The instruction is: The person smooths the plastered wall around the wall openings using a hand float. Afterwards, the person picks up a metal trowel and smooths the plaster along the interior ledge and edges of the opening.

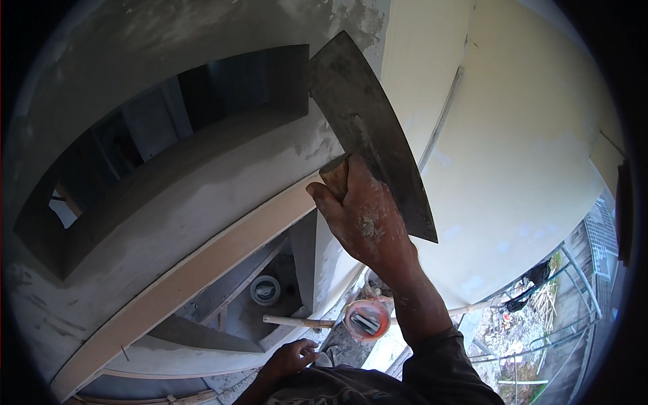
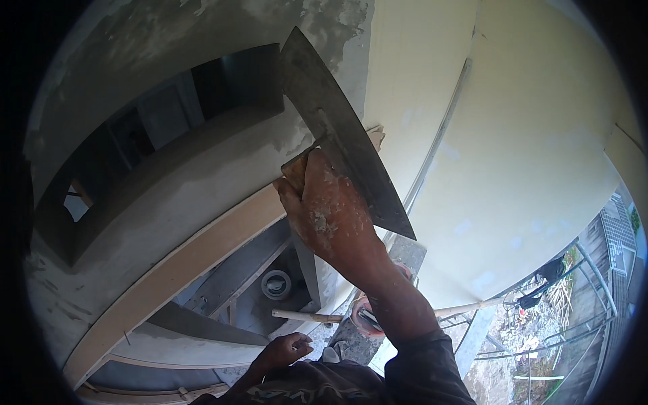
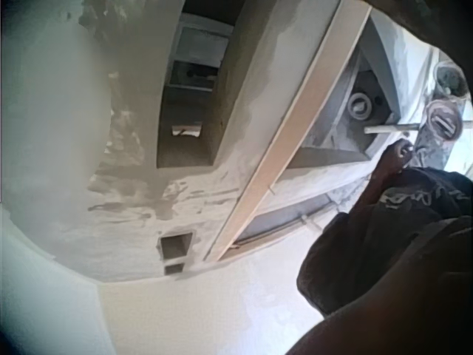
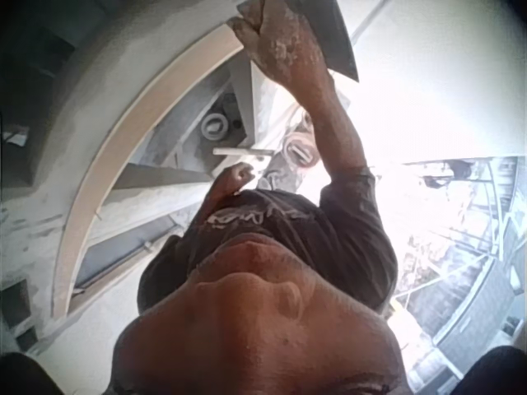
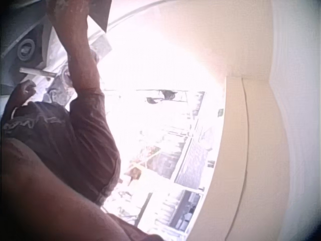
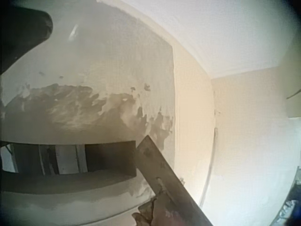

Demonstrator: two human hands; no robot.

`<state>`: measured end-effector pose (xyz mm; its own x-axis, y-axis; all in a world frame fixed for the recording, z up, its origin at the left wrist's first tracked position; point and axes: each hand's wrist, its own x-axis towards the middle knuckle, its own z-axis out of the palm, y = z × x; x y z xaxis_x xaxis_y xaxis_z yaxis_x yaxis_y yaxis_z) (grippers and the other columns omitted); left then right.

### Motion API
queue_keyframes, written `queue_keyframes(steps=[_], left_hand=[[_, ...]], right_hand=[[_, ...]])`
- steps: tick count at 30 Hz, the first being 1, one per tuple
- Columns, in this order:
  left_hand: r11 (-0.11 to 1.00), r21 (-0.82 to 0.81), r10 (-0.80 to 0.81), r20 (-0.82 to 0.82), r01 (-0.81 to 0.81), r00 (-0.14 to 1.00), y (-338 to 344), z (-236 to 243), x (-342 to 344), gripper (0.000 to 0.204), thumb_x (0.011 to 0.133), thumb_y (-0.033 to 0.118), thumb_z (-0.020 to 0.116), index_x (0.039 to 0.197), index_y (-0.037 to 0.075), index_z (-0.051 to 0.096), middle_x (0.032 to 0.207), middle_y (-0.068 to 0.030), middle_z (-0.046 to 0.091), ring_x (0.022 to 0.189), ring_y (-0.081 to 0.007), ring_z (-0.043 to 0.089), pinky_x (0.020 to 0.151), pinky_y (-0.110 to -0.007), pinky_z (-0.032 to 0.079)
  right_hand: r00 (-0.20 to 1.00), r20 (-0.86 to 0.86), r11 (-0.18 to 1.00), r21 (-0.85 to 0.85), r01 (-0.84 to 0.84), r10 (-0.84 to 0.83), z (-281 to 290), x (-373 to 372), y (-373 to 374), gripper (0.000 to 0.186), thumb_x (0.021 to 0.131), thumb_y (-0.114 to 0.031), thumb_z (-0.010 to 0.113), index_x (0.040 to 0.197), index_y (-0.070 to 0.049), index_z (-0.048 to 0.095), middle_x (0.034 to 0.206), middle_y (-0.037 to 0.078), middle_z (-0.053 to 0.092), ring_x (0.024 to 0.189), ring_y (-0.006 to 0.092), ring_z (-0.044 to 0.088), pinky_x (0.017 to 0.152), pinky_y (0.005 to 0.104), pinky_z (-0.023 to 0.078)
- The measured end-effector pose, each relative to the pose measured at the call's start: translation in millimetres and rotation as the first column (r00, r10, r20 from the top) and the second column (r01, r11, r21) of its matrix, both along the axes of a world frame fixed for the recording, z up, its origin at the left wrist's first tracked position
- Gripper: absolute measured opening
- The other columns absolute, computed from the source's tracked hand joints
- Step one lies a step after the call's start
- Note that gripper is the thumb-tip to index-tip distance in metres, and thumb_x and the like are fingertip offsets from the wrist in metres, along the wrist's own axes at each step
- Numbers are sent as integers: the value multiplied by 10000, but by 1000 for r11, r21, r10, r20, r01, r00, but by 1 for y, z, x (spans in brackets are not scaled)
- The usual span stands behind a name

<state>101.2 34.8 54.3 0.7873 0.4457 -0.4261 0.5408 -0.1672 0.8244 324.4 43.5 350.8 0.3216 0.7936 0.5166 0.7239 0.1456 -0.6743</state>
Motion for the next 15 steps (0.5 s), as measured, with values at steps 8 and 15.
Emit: queue_keyframes(steps=[8,15], left_hand=[[1000,12,-4,15,3,1000,-4,-8,-1,513,883,430,662,1220,45,614,1070,-180,694,940,-262,691,892,-361,511],[999,-29,-16,-7,16,1000,-3,-3,0,489,880,418,670,1185,38,635,1068,-176,696,987,-264,683,908,-360,509]], right_hand=[[998,60,999,-35,20,-18,-5,0,-4,234,930,-161,597,970,12,444,774,242,582,720,452,610,668,521,448],[999,40,998,-65,13,-11,-8,0,-9,238,931,-166,597,969,7,439,769,216,566,731,438,615,669,516,448]])
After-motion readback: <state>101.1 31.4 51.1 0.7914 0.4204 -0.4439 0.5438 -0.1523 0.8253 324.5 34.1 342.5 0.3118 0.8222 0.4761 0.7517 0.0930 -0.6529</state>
